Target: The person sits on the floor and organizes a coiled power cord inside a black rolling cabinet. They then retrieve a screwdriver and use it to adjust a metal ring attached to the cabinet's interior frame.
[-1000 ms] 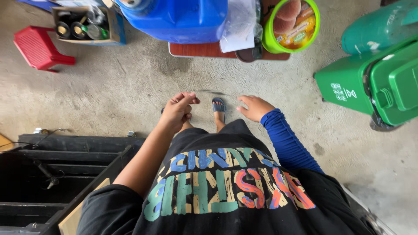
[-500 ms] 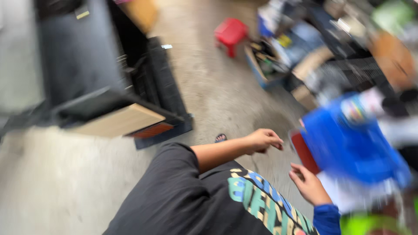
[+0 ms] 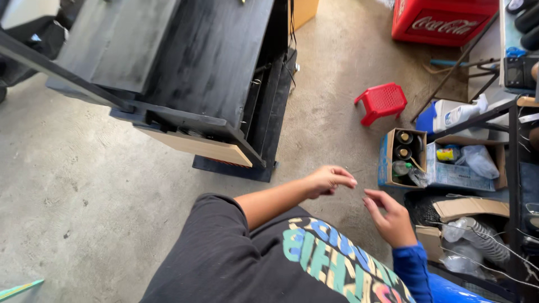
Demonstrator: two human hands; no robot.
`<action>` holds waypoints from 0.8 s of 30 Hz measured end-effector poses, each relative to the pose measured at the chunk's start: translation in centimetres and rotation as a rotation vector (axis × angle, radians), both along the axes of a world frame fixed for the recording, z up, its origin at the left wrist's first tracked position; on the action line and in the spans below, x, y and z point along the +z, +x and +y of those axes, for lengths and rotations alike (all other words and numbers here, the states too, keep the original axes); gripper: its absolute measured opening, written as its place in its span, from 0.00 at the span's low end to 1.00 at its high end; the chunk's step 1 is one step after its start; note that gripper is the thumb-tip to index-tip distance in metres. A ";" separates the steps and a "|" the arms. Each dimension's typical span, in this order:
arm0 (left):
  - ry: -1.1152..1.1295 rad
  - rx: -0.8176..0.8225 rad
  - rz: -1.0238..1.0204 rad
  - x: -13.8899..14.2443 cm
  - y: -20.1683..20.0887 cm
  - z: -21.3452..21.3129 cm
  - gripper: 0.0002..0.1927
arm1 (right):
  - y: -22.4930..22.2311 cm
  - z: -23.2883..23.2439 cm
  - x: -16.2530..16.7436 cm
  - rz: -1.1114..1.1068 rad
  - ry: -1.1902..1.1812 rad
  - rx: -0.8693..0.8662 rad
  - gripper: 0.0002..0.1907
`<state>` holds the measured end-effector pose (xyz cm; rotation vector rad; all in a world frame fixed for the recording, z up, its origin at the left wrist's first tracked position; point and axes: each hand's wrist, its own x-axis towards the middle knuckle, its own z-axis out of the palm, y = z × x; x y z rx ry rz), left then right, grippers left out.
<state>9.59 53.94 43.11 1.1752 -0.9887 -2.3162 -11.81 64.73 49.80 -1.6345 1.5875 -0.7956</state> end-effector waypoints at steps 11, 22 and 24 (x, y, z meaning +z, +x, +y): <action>0.198 0.116 -0.031 -1.7 -3.8 -13.2 0.10 | -9.5 -14.4 -3.9 -0.138 0.044 -0.157 0.13; 0.048 0.282 -0.064 2.7 -8.7 -34.1 0.11 | -20.2 -38.3 -6.2 -0.342 0.010 -0.178 0.09; 0.052 0.388 -0.048 3.3 -7.1 -36.8 0.11 | -19.1 -44.4 -5.5 -0.362 0.035 -0.123 0.09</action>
